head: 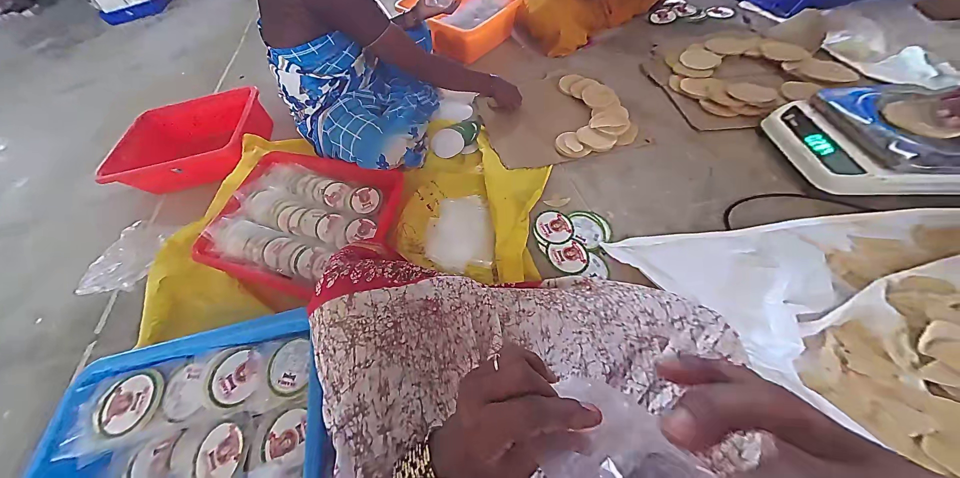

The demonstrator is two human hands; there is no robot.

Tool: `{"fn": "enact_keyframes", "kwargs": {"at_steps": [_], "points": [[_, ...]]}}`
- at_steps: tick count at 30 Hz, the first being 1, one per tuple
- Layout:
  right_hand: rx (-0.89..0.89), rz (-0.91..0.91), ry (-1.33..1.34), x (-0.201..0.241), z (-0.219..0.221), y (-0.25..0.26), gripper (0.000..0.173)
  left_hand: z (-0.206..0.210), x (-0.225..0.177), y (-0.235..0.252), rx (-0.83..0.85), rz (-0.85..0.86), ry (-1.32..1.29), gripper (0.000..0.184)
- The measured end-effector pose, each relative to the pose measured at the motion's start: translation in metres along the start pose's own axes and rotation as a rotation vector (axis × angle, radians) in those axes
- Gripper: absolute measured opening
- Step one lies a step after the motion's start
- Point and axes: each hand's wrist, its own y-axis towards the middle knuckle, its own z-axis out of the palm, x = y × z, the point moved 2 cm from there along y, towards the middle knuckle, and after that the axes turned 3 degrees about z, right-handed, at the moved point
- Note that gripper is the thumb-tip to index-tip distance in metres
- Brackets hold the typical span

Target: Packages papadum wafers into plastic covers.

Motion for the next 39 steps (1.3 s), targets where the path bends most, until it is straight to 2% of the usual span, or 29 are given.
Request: {"fn": "enact_keyframes", "kwargs": {"at_steps": [3,7,9,11,13,14,16,18,21,23,25,26,29,31,35,37,39], "points": [[-0.033,0.114,0.041,-0.016,0.005,0.0,0.012,0.003,0.001,-0.004,0.013,-0.048,-0.064,0.017],[-0.087,0.239,0.131,-0.036,0.01,-0.006,0.017,0.01,0.002,-0.014,0.042,-0.199,-0.151,0.018],[-0.155,0.334,0.096,-0.045,0.016,-0.011,0.025,0.015,0.002,-0.02,0.028,-0.282,-0.256,0.021],[-0.217,0.424,0.084,-0.052,0.021,-0.015,0.041,0.02,0.0,-0.027,0.004,-0.399,-0.429,0.019],[-0.258,0.481,0.087,-0.061,0.023,-0.022,0.063,0.023,-0.004,-0.034,-0.032,-0.593,-0.635,0.016],[-0.258,0.485,0.078,-0.067,0.023,-0.026,0.065,0.023,-0.006,-0.036,-0.052,-0.689,-0.723,0.016],[-0.229,0.456,0.017,-0.078,0.022,-0.036,0.053,0.023,-0.007,-0.037,-0.114,-0.851,-0.854,0.015],[-0.119,0.43,-0.095,-0.087,0.018,-0.049,0.047,0.02,-0.005,-0.038,-0.144,-0.941,-0.867,0.014],[0.16,0.497,-0.154,-0.085,0.015,-0.065,0.058,0.021,0.0,-0.043,-0.102,-1.006,-0.821,0.018],[0.263,0.552,-0.093,-0.081,0.016,-0.071,0.07,0.025,0.002,-0.048,-0.082,-1.019,-0.83,0.022],[0.187,0.546,-0.053,-0.077,0.014,-0.075,0.074,0.028,0.003,-0.049,-0.118,-1.003,-0.846,0.029],[0.112,0.537,-0.06,-0.073,0.014,-0.077,0.071,0.028,0.004,-0.047,-0.148,-0.99,-0.852,0.035],[-0.044,0.502,-0.189,-0.066,0.014,-0.081,0.041,0.027,0.004,-0.041,-0.194,-0.967,-0.821,0.048],[-0.031,0.488,-0.256,-0.066,0.017,-0.084,0.03,0.029,0.002,-0.042,-0.177,-0.993,-0.787,0.048],[0.047,0.502,-0.202,-0.072,0.021,-0.09,0.036,0.029,0.003,-0.05,-0.112,-1.021,-0.694,0.048],[-0.05,0.521,-0.143,-0.073,0.025,-0.091,0.038,0.029,0.001,-0.047,-0.143,-1.003,-0.68,0.047],[-0.149,0.506,-0.144,-0.077,0.03,-0.09,0.027,0.03,-0.002,-0.041,-0.16,-0.951,-0.644,0.045]]}}
